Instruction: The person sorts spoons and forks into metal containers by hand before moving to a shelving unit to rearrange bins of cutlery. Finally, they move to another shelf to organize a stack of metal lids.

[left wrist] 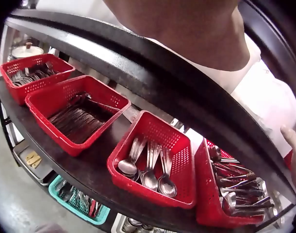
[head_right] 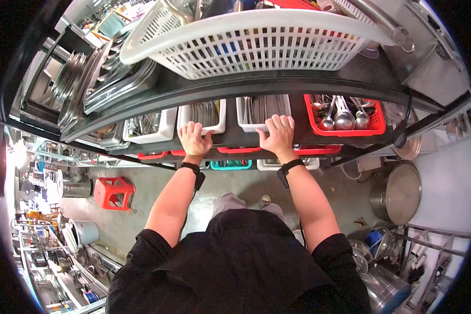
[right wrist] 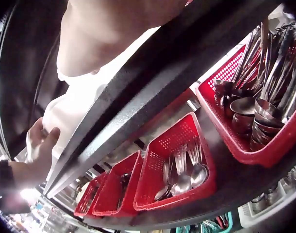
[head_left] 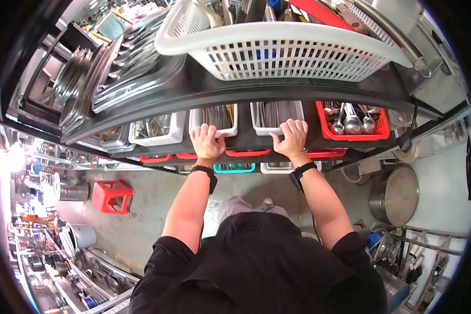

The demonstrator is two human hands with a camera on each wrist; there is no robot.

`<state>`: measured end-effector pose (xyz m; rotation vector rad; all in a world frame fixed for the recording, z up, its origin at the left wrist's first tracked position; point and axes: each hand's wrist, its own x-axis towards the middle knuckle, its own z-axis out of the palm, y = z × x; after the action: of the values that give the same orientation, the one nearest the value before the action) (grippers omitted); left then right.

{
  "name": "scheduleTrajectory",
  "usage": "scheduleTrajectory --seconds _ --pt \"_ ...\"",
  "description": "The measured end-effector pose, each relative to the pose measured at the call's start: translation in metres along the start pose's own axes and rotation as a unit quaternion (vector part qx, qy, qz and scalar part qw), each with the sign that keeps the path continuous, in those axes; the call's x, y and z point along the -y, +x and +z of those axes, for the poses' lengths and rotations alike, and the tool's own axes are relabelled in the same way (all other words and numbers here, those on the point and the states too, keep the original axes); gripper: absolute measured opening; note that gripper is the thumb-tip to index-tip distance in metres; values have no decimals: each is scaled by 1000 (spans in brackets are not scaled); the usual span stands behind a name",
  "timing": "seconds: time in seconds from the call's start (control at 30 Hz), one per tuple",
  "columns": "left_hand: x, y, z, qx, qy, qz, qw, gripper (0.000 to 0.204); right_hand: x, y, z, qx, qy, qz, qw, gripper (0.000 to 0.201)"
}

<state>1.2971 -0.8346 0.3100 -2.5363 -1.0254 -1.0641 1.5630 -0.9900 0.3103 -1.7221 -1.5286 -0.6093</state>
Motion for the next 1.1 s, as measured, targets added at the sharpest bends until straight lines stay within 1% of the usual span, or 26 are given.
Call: scheduleTrajectory --seconds 0.2,0.4,0.5,0.67,0.87,0.93,1.0,1.1 --pt "2 1 0 -9 -11 12 1000 39 1 1 1 -9 -2 3 1000 35" --pt "-2 0 -3 -3 -11 -4 1000 37 1 -1 0 0 -3 -5 1000 36" --pt "-2 1 -4 1 -14 -10 1000 38 0 -1 2 5 -9 7 1000 35" --pt "-3 1 -1 -12 -24 -9 1000 38 -2 0 -1 5 -7 2 1000 35" --pt "-2 3 -3 -11 -25 4 1000 37 4 2 -2 -3 -9 10 1000 36" --pt "-2 2 -3 -10 -26 3 1000 37 4 2 -4 6 -3 12 1000 36" --pt "-2 2 -2 -5 -27 -3 1000 32 2 3 -3 1 -4 6 1000 36" --pt "-4 2 -5 -3 -26 -6 1000 35 2 0 -1 -2 -1 6 1000 35"
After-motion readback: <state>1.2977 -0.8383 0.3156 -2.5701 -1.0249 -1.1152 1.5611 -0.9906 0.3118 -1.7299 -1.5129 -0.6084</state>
